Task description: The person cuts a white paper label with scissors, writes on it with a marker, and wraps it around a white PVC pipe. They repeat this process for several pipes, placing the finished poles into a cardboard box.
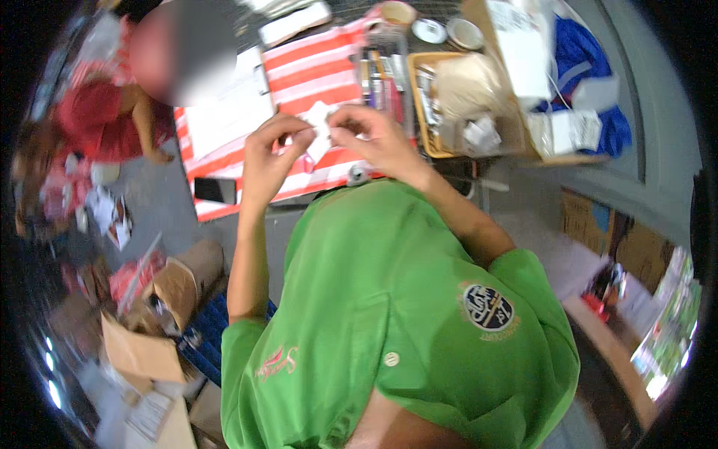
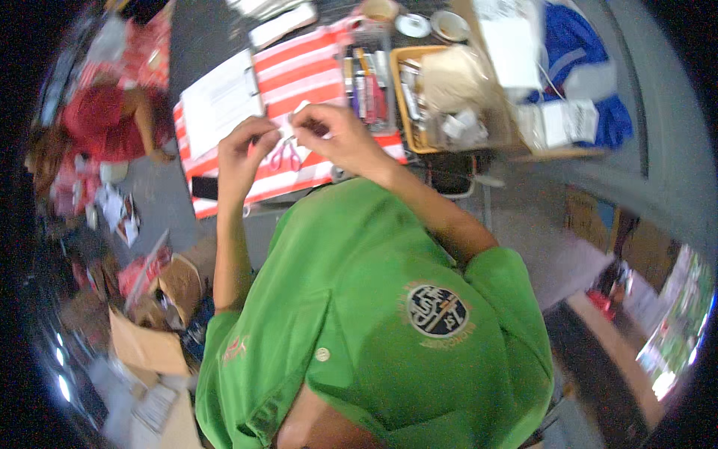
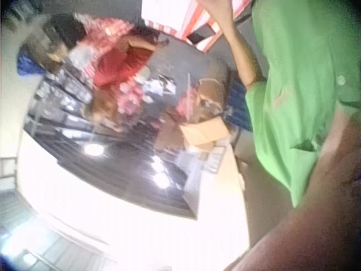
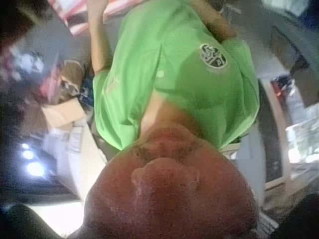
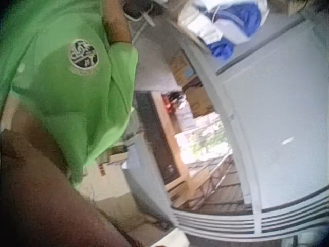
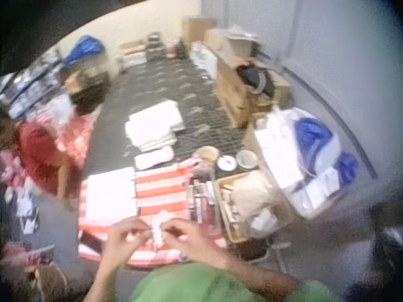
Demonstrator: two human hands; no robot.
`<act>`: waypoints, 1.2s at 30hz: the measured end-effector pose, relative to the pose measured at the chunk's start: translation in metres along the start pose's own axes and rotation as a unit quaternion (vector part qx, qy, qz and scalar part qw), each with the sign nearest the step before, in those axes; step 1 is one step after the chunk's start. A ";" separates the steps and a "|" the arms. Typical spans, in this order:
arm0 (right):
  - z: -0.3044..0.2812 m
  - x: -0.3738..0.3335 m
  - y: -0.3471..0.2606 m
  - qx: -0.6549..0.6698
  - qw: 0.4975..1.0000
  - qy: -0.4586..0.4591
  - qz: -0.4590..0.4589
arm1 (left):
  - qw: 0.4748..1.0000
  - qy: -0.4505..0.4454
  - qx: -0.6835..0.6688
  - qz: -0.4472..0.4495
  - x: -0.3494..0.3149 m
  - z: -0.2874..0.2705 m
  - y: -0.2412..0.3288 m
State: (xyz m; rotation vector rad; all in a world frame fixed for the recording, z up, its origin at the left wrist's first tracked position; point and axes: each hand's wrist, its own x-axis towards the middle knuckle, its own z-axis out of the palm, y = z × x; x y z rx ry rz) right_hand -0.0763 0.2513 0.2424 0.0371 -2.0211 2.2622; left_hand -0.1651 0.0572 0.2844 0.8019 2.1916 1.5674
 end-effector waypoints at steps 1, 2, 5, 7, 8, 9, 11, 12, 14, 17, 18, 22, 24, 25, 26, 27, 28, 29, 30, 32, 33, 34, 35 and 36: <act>0.000 -0.005 0.010 0.069 0.997 -0.005 0.020 | 0.995 0.009 -0.071 -0.070 -0.005 0.006 -0.011; -0.004 -0.013 0.011 0.111 0.992 0.001 0.067 | 0.990 0.010 -0.091 -0.105 -0.009 0.010 -0.019; -0.018 -0.043 0.024 0.199 0.974 0.065 0.089 | 0.986 -0.014 -0.086 -0.141 -0.013 0.017 -0.049; -0.033 -0.078 0.033 0.268 0.948 0.126 0.112 | 0.984 0.003 -0.062 -0.170 -0.015 0.018 -0.059; -0.047 -0.101 0.039 0.275 0.937 0.142 0.161 | 0.987 0.010 -0.043 -0.152 -0.017 0.015 -0.066; -0.057 -0.127 0.047 0.249 0.935 0.176 0.183 | 0.988 0.031 -0.033 -0.146 -0.016 0.014 -0.066; -0.072 -0.182 0.064 0.173 0.929 0.239 0.222 | 0.986 0.059 -0.045 -0.148 -0.013 0.011 -0.062; -0.082 -0.209 0.076 0.120 0.926 0.266 0.240 | 0.983 0.062 -0.049 -0.163 -0.012 0.009 -0.060; -0.103 -0.277 0.135 -0.020 0.893 0.330 0.306 | 0.977 0.070 -0.058 -0.194 -0.015 0.003 -0.058; -0.132 -0.355 0.216 -0.283 0.808 0.396 0.333 | 0.977 0.033 -0.081 -0.193 -0.013 0.006 -0.062; -0.132 -0.358 0.225 -0.298 0.798 0.401 0.336 | 0.977 0.016 -0.083 -0.194 -0.011 0.007 -0.064; -0.138 -0.316 0.180 -0.266 0.784 0.272 0.490 | 0.983 -0.013 -0.091 -0.159 -0.015 0.006 -0.064; -0.146 -0.294 0.165 -0.272 0.806 0.208 0.483 | 0.982 0.007 -0.077 -0.171 -0.023 0.004 -0.061; -0.144 -0.274 0.143 -0.300 0.824 0.169 0.450 | 0.983 0.019 -0.067 -0.169 -0.030 0.001 -0.065; -0.132 -0.245 0.116 -0.326 0.839 0.129 0.416 | 0.984 0.032 -0.058 -0.167 -0.039 -0.001 -0.071; -0.118 -0.219 0.096 -0.352 0.850 0.091 0.381 | 0.984 0.041 -0.049 -0.163 -0.044 -0.003 -0.077; -0.107 -0.199 0.087 -0.303 0.883 0.089 0.348 | 0.981 0.056 -0.046 -0.179 -0.050 -0.002 -0.077; -0.095 -0.180 0.083 -0.252 0.911 0.089 0.316 | 0.977 0.050 -0.053 -0.200 -0.056 -0.002 -0.077; -0.084 -0.159 0.078 -0.201 0.934 0.082 0.283 | 0.971 0.048 -0.063 -0.224 -0.065 -0.002 -0.077; -0.061 -0.109 0.068 -0.217 0.972 -0.019 0.093 | 0.965 0.049 -0.088 -0.243 -0.086 0.000 -0.087; -0.048 -0.090 0.074 -0.258 0.963 -0.076 0.035 | 0.964 0.050 -0.088 -0.247 -0.093 0.002 -0.089; -0.037 -0.072 0.085 -0.294 0.946 -0.132 -0.028 | 0.963 0.052 -0.085 -0.249 -0.098 0.006 -0.091; -0.029 -0.061 0.095 -0.322 0.923 -0.189 -0.093 | 0.962 0.058 -0.080 -0.255 -0.106 0.009 -0.090; -0.025 -0.055 0.103 -0.315 0.917 -0.237 -0.058 | 0.960 0.069 -0.089 -0.257 -0.113 0.013 -0.086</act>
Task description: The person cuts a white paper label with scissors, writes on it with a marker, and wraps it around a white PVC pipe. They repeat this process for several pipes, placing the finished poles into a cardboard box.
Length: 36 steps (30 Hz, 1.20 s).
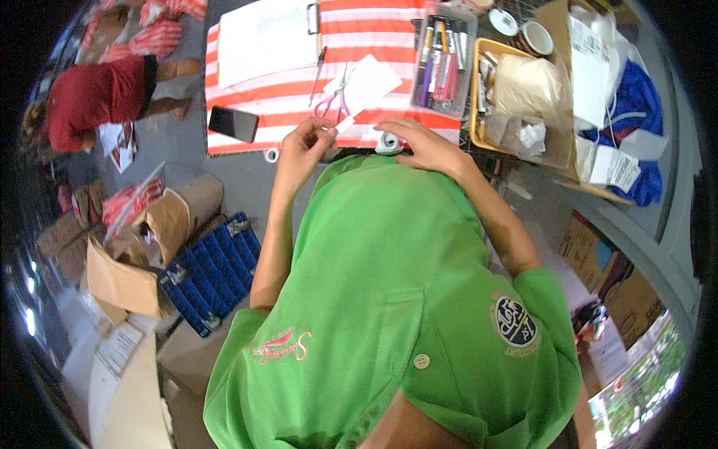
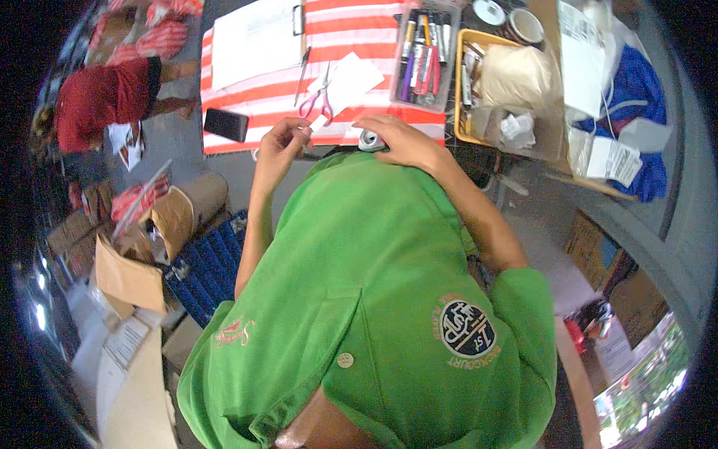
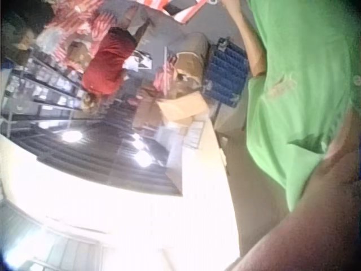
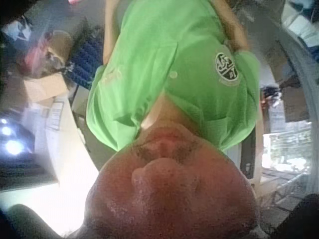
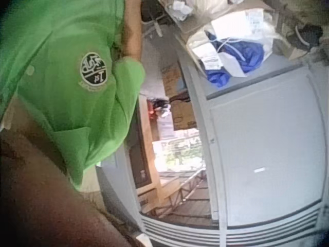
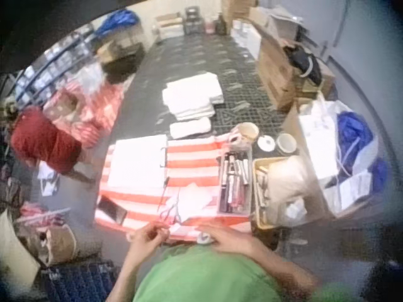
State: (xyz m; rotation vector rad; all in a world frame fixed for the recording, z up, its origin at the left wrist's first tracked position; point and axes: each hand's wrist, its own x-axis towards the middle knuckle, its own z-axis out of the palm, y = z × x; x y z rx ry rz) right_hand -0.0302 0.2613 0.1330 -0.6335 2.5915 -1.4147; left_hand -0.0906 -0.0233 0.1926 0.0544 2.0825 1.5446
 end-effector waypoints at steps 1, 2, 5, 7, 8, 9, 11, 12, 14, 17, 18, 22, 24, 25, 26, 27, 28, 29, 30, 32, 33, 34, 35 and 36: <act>0.008 0.007 0.006 0.013 0.998 -0.054 0.016 | 1.000 0.017 0.005 0.005 -0.005 -0.001 -0.004; 0.016 0.011 0.011 0.025 0.993 -0.112 0.032 | 0.999 0.036 0.008 0.008 -0.012 0.000 -0.010; 0.038 0.011 0.032 0.047 0.995 -0.082 0.039 | 0.993 0.107 0.044 -0.001 -0.036 -0.005 -0.021; 0.047 0.006 0.035 0.142 0.981 -0.081 0.100 | 0.987 0.155 0.031 -0.030 -0.051 -0.007 -0.034; 0.050 0.000 0.036 0.161 0.980 -0.080 0.083 | 0.981 0.189 0.037 0.001 -0.058 -0.006 -0.046; 0.052 -0.007 0.036 0.180 0.978 -0.079 0.066 | 0.978 0.208 0.021 -0.015 -0.066 -0.005 -0.054; 0.058 -0.016 0.031 0.168 0.982 -0.078 0.044 | 0.969 0.243 -0.007 -0.046 -0.082 0.000 -0.066; 0.058 -0.019 0.028 0.184 0.979 -0.077 0.035 | 0.964 0.258 -0.026 -0.058 -0.089 0.005 -0.068; 0.062 -0.022 0.025 0.199 0.976 -0.079 0.043 | 0.955 0.278 -0.059 -0.087 -0.106 0.018 -0.073; 0.064 -0.024 0.021 0.189 0.971 -0.105 0.106 | 0.952 0.266 -0.095 -0.115 -0.125 0.026 -0.086; 0.065 -0.028 0.021 0.167 0.977 -0.110 0.080 | 0.955 0.256 -0.093 -0.122 -0.132 0.027 -0.091; 0.073 -0.030 0.029 0.211 0.961 -0.141 0.108 | 0.961 0.223 -0.095 -0.133 -0.149 0.018 -0.110; 0.083 -0.031 0.025 0.246 0.950 -0.156 0.108 | 0.960 0.219 -0.116 -0.128 -0.155 0.011 -0.118; 0.088 -0.031 0.022 0.262 0.945 -0.162 0.108 | 0.959 0.219 -0.133 -0.119 -0.158 0.006 -0.118; 0.097 -0.031 0.021 0.250 0.948 -0.171 0.096 | 0.958 0.219 -0.151 -0.110 -0.164 0.002 -0.121; 0.105 -0.034 0.015 0.253 0.948 -0.156 0.110 | 0.958 0.219 -0.146 -0.115 -0.172 -0.001 -0.129; 0.118 -0.038 0.023 0.245 0.955 -0.137 0.098 | 0.958 0.221 -0.141 -0.117 -0.180 -0.005 -0.135; 0.133 -0.039 0.029 0.239 0.961 -0.111 0.086 | 0.960 0.219 -0.131 -0.119 -0.186 -0.012 -0.141; 0.148 -0.043 0.031 0.253 0.959 -0.033 0.120 | 0.961 0.222 -0.115 -0.118 -0.194 -0.019 -0.148; 0.165 -0.031 0.023 0.232 0.962 0.034 0.140 | 0.961 0.232 -0.096 -0.117 -0.215 -0.029 -0.168; 0.174 -0.025 0.016 0.229 0.960 0.066 0.144 | 0.962 0.236 -0.092 -0.100 -0.225 -0.038 -0.178; 0.179 -0.019 0.000 0.200 0.968 0.097 0.116 | 0.962 0.243 -0.094 -0.087 -0.235 -0.045 -0.191; 0.181 -0.013 -0.019 0.186 0.970 0.110 0.109 | 0.960 0.254 -0.095 -0.071 -0.246 -0.054 -0.200; 0.182 -0.011 -0.041 0.173 0.972 0.124 0.101 | 0.960 0.255 -0.075 -0.088 -0.258 -0.060 -0.207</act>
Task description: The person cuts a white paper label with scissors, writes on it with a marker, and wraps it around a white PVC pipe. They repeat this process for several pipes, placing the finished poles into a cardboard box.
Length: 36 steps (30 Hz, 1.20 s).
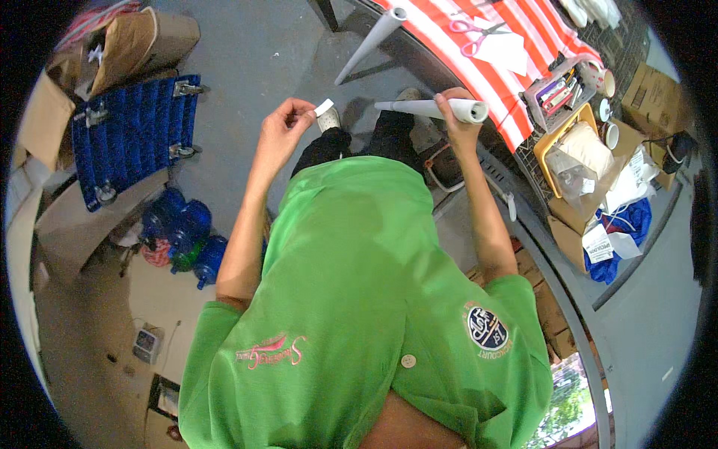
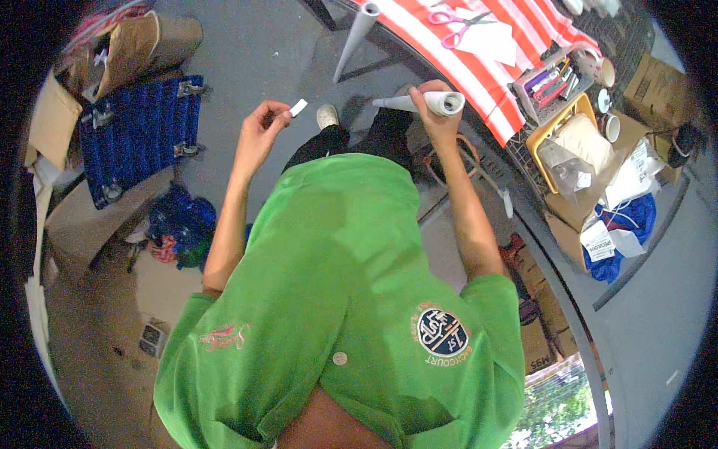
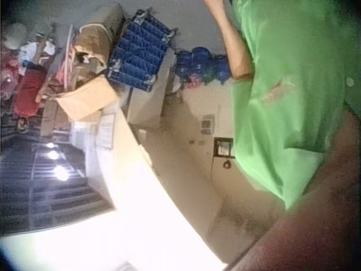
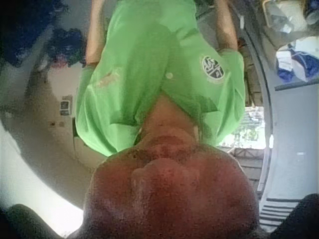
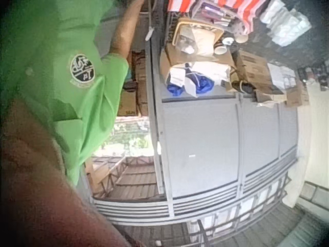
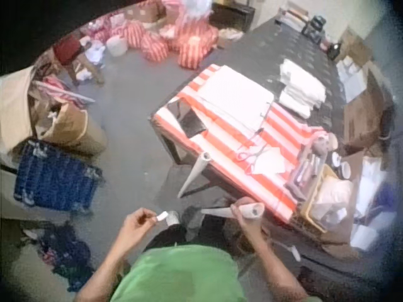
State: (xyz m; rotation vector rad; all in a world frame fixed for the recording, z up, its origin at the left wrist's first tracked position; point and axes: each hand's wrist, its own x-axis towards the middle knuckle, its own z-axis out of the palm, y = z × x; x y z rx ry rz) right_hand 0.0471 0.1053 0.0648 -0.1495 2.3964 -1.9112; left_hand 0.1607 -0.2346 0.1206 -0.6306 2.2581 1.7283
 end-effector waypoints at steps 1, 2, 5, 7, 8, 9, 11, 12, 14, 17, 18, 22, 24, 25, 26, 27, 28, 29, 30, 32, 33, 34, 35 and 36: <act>0.006 0.001 -0.018 -0.008 1.000 0.014 -0.019 | 1.000 0.004 0.014 0.001 -0.004 -0.012 -0.005; 0.010 -0.001 -0.034 0.004 0.999 0.025 -0.021 | 1.000 0.004 0.031 0.003 -0.008 -0.023 -0.010; 0.013 -0.005 -0.090 -0.011 0.996 0.069 -0.052 | 0.999 -0.003 0.047 0.025 -0.015 -0.042 -0.020; 0.011 -0.008 -0.127 0.025 0.991 0.083 -0.106 | 0.998 -0.017 0.040 0.048 -0.012 -0.046 -0.021; 0.010 -0.006 -0.147 0.044 0.987 0.086 -0.129 | 0.997 -0.026 0.031 0.060 -0.010 -0.046 -0.020; 0.007 -0.006 -0.162 0.063 0.982 0.089 -0.152 | 0.997 -0.035 0.023 0.072 -0.009 -0.045 -0.017; -0.002 -0.006 -0.190 0.092 0.977 0.062 -0.180 | 0.992 -0.052 0.013 0.114 -0.007 -0.042 -0.002; 0.001 -0.009 -0.210 0.106 0.975 0.077 -0.181 | 0.989 -0.060 0.009 0.136 -0.005 -0.040 0.006; 0.001 -0.012 -0.239 0.129 0.967 0.082 -0.204 | 0.986 -0.082 -0.003 0.143 -0.001 -0.038 0.016; -0.008 -0.016 -0.273 0.152 0.953 0.099 -0.245 | 0.978 -0.095 -0.014 0.185 0.009 -0.040 0.030; -0.018 -0.013 -0.281 0.131 0.952 0.084 -0.264 | 0.975 -0.094 -0.016 0.203 0.013 -0.042 0.034; -0.031 -0.013 -0.325 0.140 0.941 0.129 -0.281 | 0.965 -0.069 -0.040 0.248 0.023 -0.048 0.056; -0.042 -0.016 -0.344 0.121 0.948 0.158 -0.247 | 0.961 -0.070 -0.060 0.261 0.029 -0.048 0.065; -0.046 -0.016 -0.352 0.114 0.951 0.170 -0.231 | 0.959 -0.067 -0.070 0.266 0.032 -0.047 0.068; -0.045 -0.016 -0.359 0.104 0.951 0.200 -0.212 | 0.958 -0.068 -0.062 0.270 0.035 -0.046 0.070; -0.043 -0.016 -0.366 0.104 0.946 0.234 -0.198 | 0.956 -0.065 -0.058 0.280 0.036 -0.044 0.072; -0.041 -0.015 -0.372 0.106 0.940 0.269 -0.182 | 0.954 -0.062 -0.054 0.290 0.036 -0.042 0.074; -0.040 -0.014 -0.377 0.107 0.932 0.303 -0.167 | 0.951 -0.059 -0.050 0.300 0.037 -0.040 0.077; -0.042 -0.011 -0.380 0.117 0.925 0.326 -0.154 | 0.949 -0.062 -0.056 0.305 0.037 -0.039 0.079; -0.053 -0.005 -0.378 0.110 0.937 0.297 -0.144 | 0.942 -0.072 -0.073 0.319 0.038 -0.037 0.083; -0.059 -0.006 -0.378 0.106 0.943 0.284 -0.140 | 0.940 -0.079 -0.090 0.319 0.038 -0.034 0.083; -0.055 -0.008 -0.375 0.100 0.945 0.279 -0.141 | 0.938 -0.085 -0.104 0.319 0.041 -0.033 0.084; -0.062 -0.002 -0.366 0.116 0.948 0.262 -0.137 | 0.936 -0.088 -0.116 0.320 0.040 -0.033 0.088; -0.065 0.001 -0.358 0.095 0.952 0.253 -0.141 | 0.944 -0.090 -0.104 0.300 0.038 -0.035 0.091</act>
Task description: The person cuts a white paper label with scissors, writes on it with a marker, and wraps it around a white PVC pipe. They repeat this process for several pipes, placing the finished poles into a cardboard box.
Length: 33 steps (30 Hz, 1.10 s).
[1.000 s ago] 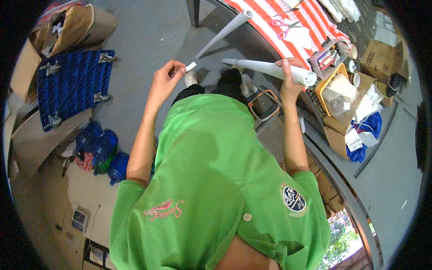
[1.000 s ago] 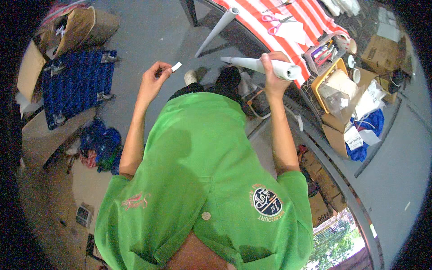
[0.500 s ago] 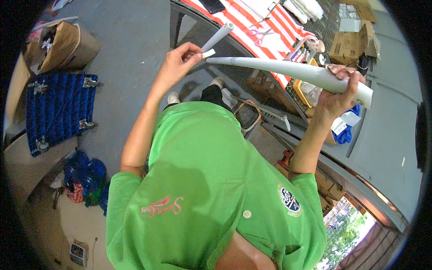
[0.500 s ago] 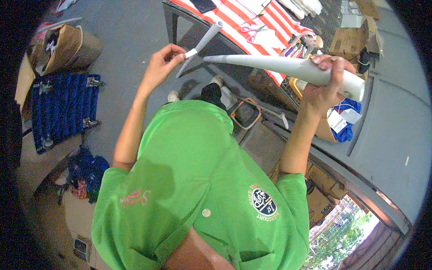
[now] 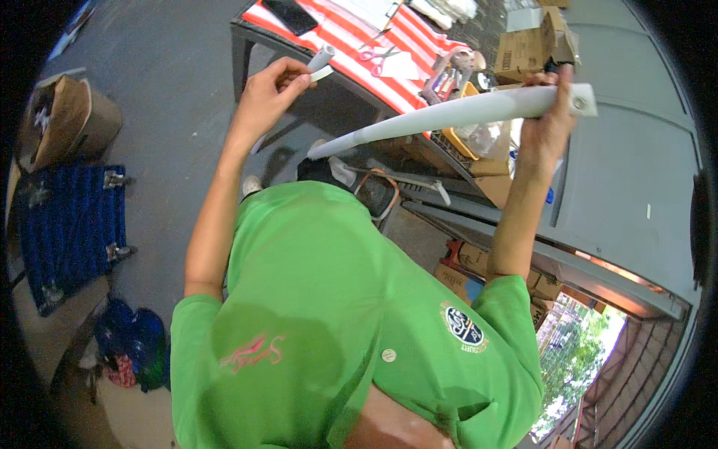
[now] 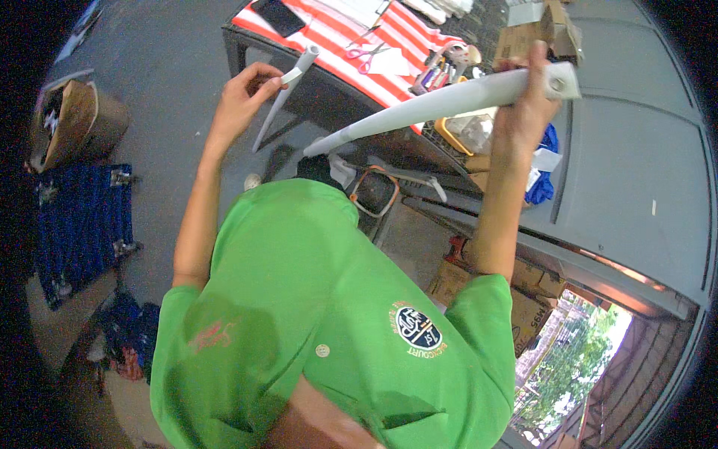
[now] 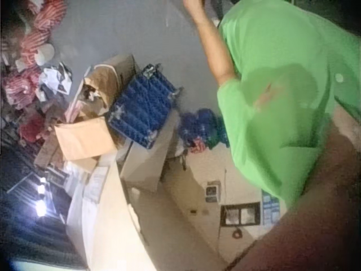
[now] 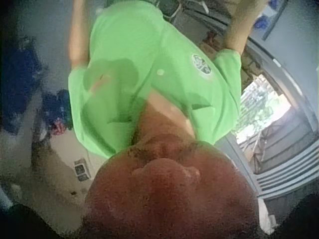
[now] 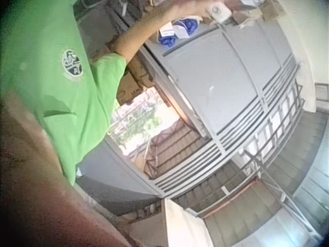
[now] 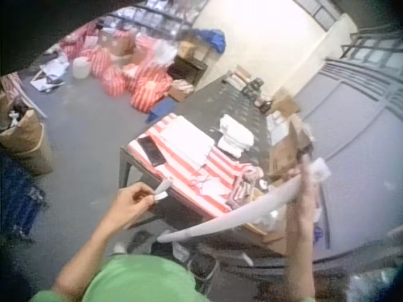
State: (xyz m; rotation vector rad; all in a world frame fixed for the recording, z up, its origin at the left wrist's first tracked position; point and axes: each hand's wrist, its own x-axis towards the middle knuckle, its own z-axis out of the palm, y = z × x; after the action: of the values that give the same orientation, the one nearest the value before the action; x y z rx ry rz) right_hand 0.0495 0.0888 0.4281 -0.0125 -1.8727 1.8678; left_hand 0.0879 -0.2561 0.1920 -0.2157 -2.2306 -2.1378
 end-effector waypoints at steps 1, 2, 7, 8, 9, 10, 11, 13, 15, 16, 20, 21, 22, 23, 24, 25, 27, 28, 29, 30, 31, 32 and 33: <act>0.000 -0.002 0.004 -0.023 1.000 -0.008 -0.010 | 1.000 -0.002 -0.009 -0.003 0.001 0.002 0.002; 0.001 -0.007 0.009 -0.038 0.999 -0.022 -0.019 | 1.000 -0.005 -0.018 -0.005 0.001 0.002 0.004; 0.036 -0.043 0.015 -0.142 0.978 -0.149 -0.028 | 0.999 -0.011 -0.038 -0.026 -0.001 0.001 0.003; 0.035 -0.046 0.022 -0.140 0.978 -0.150 -0.045 | 0.999 -0.016 -0.035 -0.026 -0.005 0.000 0.004; 0.032 -0.049 0.031 -0.137 0.977 -0.152 -0.061 | 0.999 -0.020 -0.032 -0.025 -0.008 -0.001 0.005; 0.034 -0.053 0.040 -0.132 0.976 -0.158 -0.073 | 0.999 -0.019 -0.027 -0.030 -0.015 -0.005 0.003; 0.035 -0.054 0.040 -0.147 0.974 -0.137 -0.101 | 0.999 -0.017 -0.023 -0.018 -0.019 -0.008 0.000; 0.034 -0.047 0.033 -0.169 0.969 -0.101 -0.150 | 1.000 -0.004 -0.009 0.000 -0.026 -0.018 -0.009; 0.027 -0.031 0.019 -0.099 0.983 -0.061 -0.139 | 1.000 0.006 0.019 -0.007 -0.034 -0.033 -0.014; 0.021 -0.029 0.003 -0.102 0.983 -0.057 -0.141 | 1.000 -0.009 0.024 -0.008 -0.034 -0.036 -0.014; 0.006 0.001 -0.022 -0.005 0.990 -0.070 -0.123 | 0.999 0.033 0.006 -0.035 -0.046 -0.063 -0.020; 0.001 0.008 -0.028 0.042 0.990 -0.071 -0.111 | 0.998 0.047 0.007 -0.034 -0.048 -0.067 -0.024; 0.003 0.009 -0.033 0.015 0.991 -0.064 -0.118 | 0.998 0.060 0.008 -0.033 -0.050 -0.070 -0.027; 0.001 0.014 -0.043 -0.010 0.993 -0.037 -0.112 | 0.997 0.073 0.009 -0.031 -0.052 -0.074 -0.029; -0.013 0.023 -0.055 -0.035 0.994 -0.009 -0.105 | 0.996 0.073 0.034 -0.049 -0.055 -0.077 -0.031; -0.056 0.048 -0.076 0.029 0.992 -0.023 -0.117 | 0.994 0.071 0.056 -0.067 -0.059 -0.080 -0.034; -0.138 0.075 -0.134 0.071 0.991 -0.025 -0.112 | 0.990 0.068 0.068 -0.099 -0.067 -0.084 -0.047; -0.171 0.082 -0.166 0.100 0.991 -0.045 -0.083 | 0.990 0.068 0.057 -0.109 -0.072 -0.088 -0.071; -0.205 0.088 -0.198 0.127 0.989 -0.061 -0.053 | 0.990 0.066 0.046 -0.118 -0.075 -0.089 -0.097; -0.225 0.089 -0.224 0.106 0.991 -0.032 -0.073 | 0.982 0.093 -0.038 -0.163 -0.080 -0.090 -0.127; -0.245 0.087 -0.250 0.083 0.992 0.000 -0.092 | 0.964 0.117 -0.121 -0.206 -0.085 -0.087 -0.161; -0.281 0.091 -0.284 0.088 0.992 -0.012 -0.084 | 0.937 0.134 -0.206 -0.248 -0.092 -0.079 -0.190; -0.292 0.082 -0.310 0.070 0.995 0.010 -0.073 | 0.914 0.168 -0.243 -0.277 -0.100 -0.066 -0.209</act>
State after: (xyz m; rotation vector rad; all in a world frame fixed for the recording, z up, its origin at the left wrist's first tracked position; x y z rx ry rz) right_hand 0.1800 0.3712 0.7302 0.1476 -1.6775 1.8863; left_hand 0.1554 -0.3365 -0.0252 0.8101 -1.6612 -2.7036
